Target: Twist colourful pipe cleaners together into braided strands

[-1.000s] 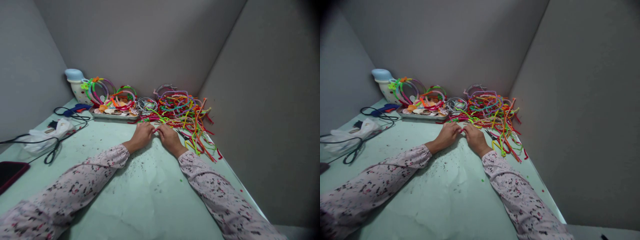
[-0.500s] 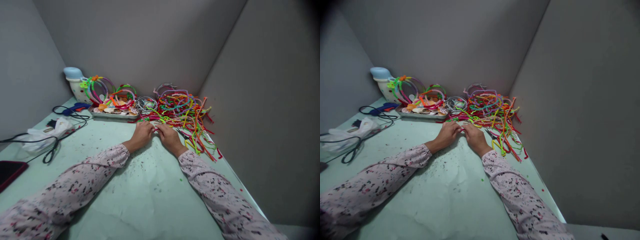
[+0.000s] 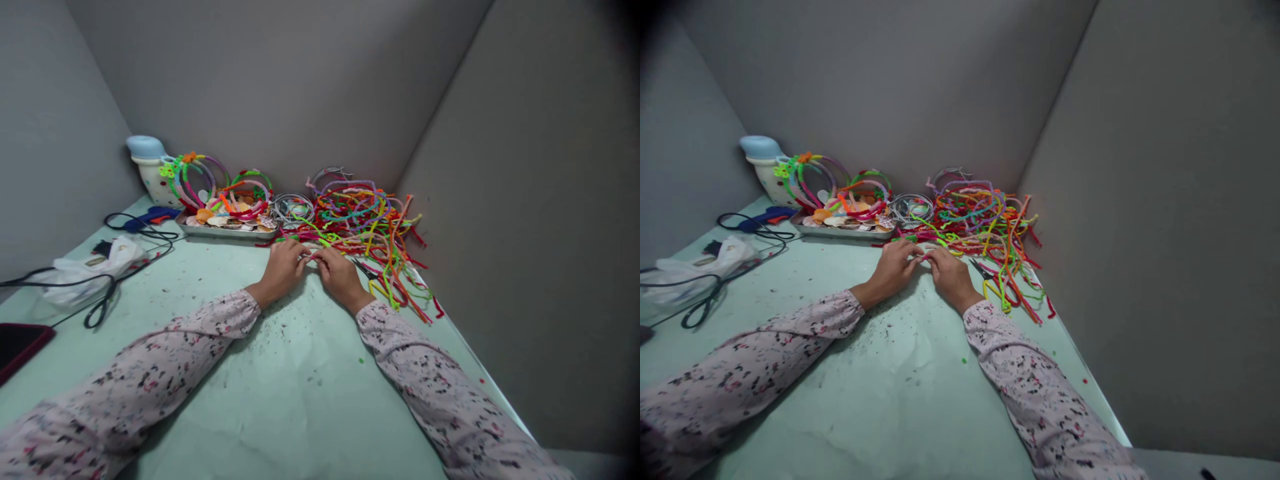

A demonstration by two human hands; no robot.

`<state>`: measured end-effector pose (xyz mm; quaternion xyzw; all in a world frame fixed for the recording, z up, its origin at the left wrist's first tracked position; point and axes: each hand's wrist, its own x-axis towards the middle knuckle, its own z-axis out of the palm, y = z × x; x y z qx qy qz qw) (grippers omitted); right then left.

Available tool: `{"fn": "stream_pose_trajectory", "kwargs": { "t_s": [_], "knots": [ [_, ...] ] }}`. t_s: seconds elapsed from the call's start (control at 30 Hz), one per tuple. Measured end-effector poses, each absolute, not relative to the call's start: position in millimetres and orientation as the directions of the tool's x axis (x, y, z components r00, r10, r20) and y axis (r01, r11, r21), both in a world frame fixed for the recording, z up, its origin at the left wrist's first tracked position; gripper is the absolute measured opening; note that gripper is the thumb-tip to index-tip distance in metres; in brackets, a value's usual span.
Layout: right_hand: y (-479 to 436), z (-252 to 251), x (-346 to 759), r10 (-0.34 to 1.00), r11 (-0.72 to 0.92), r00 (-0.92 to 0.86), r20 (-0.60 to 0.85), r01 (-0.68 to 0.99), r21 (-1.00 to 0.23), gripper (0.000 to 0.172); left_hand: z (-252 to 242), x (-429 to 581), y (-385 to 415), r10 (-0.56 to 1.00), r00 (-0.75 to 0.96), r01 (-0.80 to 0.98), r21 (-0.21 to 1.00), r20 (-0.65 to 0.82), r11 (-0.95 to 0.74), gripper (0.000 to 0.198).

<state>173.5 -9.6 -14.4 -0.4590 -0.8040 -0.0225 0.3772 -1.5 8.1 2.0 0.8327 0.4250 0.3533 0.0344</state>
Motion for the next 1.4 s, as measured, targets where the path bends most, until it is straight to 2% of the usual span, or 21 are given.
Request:
{"fn": "stream_pose_trajectory", "kwargs": {
  "t_s": [0.1,0.2,0.37,0.57,0.7,0.8,1.0,1.17,1.4],
  "knots": [
    [-7,-14,174,0.721,0.568,-0.231,0.653,0.737,-0.367,0.019,8,-1,3,0.710,0.233,0.707,0.386,0.664,-0.592,0.020],
    [-4,-14,175,0.723,0.554,-0.172,0.669,0.722,-0.414,0.018,9,-1,0,0.714,0.189,0.690,0.427,0.674,-0.585,0.012],
    [-4,-12,176,0.721,0.548,-0.138,0.679,0.712,-0.438,0.018,2,1,3,0.763,0.264,0.601,0.518,0.590,-0.609,0.016],
    [-6,-13,175,0.710,0.554,-0.130,0.692,0.710,-0.435,0.016,-4,2,6,0.839,0.188,0.421,0.730,0.510,-0.538,0.023],
    [-7,-14,174,0.712,0.560,-0.144,0.687,0.706,-0.433,0.017,-6,2,8,0.867,0.241,0.348,0.795,0.436,-0.497,0.030],
    [-8,-14,174,0.714,0.564,-0.173,0.679,0.716,-0.411,0.017,-7,2,9,0.845,0.305,0.397,0.748,0.439,-0.532,0.024],
    [-7,-12,173,0.692,0.539,-0.148,0.706,0.757,-0.370,0.018,-5,1,6,0.804,0.269,0.522,0.622,0.530,-0.584,0.023],
    [-6,-12,174,0.674,0.538,-0.144,0.724,0.768,-0.348,0.018,-1,1,5,0.716,0.264,0.531,0.522,0.646,-0.667,0.018],
    [-6,-11,174,0.656,0.546,-0.134,0.743,0.764,-0.344,0.017,-1,2,5,0.694,0.338,0.476,0.521,0.636,-0.709,0.024]
  ]
}}
